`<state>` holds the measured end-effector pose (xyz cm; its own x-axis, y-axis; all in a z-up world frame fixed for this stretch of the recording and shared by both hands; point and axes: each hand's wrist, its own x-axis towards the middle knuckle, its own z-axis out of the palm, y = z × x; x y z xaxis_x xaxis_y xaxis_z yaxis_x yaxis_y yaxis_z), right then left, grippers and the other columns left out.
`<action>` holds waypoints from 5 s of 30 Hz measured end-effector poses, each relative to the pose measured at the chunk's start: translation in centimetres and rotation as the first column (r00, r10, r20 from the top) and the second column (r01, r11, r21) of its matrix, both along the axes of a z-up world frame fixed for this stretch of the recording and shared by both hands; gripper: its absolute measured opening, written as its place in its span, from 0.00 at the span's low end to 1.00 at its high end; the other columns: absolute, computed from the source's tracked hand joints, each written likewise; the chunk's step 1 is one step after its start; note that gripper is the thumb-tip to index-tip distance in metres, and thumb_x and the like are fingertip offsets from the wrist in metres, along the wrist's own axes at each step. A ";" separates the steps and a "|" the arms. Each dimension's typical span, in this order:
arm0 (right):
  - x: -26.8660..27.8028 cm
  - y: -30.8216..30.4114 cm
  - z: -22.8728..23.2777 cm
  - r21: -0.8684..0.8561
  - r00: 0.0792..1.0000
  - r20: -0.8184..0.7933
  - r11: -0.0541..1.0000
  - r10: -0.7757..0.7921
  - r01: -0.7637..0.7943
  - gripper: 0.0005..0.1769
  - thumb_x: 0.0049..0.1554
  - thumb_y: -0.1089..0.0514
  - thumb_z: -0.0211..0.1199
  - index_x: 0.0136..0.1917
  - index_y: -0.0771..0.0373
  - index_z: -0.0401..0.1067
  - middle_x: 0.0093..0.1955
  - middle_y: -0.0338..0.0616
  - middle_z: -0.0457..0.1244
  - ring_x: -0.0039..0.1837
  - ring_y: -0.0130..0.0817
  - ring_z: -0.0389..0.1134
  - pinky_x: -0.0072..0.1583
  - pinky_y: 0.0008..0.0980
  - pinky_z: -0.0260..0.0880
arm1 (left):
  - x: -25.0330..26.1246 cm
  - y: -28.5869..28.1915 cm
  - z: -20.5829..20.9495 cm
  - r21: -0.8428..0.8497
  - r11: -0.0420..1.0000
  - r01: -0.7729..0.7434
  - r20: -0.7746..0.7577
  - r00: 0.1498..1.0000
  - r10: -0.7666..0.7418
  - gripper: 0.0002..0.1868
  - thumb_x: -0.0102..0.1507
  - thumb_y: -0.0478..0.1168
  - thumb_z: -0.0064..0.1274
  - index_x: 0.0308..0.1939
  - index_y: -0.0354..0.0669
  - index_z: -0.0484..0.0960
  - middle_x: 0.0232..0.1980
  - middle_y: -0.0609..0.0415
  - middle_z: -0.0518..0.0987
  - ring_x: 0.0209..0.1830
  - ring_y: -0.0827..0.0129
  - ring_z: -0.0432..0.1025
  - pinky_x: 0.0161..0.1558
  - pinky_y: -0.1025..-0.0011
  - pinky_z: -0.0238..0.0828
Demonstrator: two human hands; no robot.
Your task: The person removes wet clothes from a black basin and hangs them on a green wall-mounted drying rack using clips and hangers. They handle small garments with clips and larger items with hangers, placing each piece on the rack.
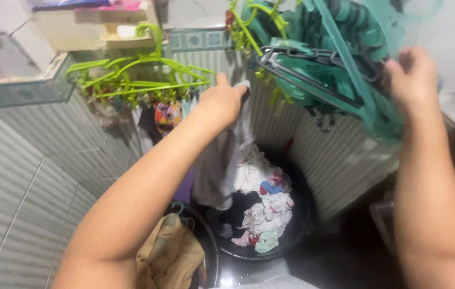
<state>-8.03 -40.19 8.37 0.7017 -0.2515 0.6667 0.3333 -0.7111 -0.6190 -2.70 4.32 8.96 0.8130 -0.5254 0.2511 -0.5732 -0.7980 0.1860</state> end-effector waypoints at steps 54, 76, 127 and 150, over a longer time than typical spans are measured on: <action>-1.6 26.3 -14.4 -0.036 0.972 -0.191 0.989 0.134 -0.143 0.18 0.56 0.62 0.65 0.59 0.65 0.66 0.46 0.48 0.68 0.46 0.39 0.71 0.51 0.36 0.71 | -9.9 13.0 -7.4 -0.287 0.958 0.004 0.306 0.948 0.088 0.07 0.66 0.45 0.54 0.42 0.48 0.79 0.35 0.50 0.78 0.35 0.50 0.76 0.33 0.53 0.72; -2.7 41.1 -16.0 -0.216 0.710 -0.463 0.708 0.531 -0.672 0.12 0.55 0.59 0.67 0.53 0.64 0.75 0.47 0.53 0.68 0.48 0.50 0.71 0.51 0.42 0.71 | -13.8 26.8 -18.5 -0.346 0.895 -0.282 0.114 0.934 0.338 0.10 0.59 0.39 0.58 0.45 0.48 0.82 0.47 0.57 0.80 0.53 0.54 0.70 0.52 0.49 0.65; 10.2 28.1 -66.5 0.295 0.373 -0.902 0.941 0.217 0.167 0.21 0.53 0.53 0.72 0.56 0.67 0.84 0.52 0.53 0.75 0.54 0.42 0.76 0.58 0.37 0.74 | -13.6 12.9 -53.2 0.001 0.904 -0.428 -0.736 0.612 0.291 0.24 0.59 0.44 0.61 0.59 0.51 0.79 0.62 0.46 0.75 0.62 0.47 0.70 0.60 0.56 0.69; 9.8 14.5 -27.0 0.984 0.653 -0.096 0.171 0.752 -0.053 0.10 0.62 0.64 0.60 0.58 0.60 0.69 0.51 0.42 0.66 0.54 0.34 0.70 0.56 0.33 0.73 | 0.0 5.2 -32.0 -0.777 0.326 -0.538 -0.624 0.596 -0.505 0.22 0.61 0.43 0.63 0.55 0.32 0.82 0.48 0.54 0.86 0.48 0.69 0.78 0.55 0.70 0.73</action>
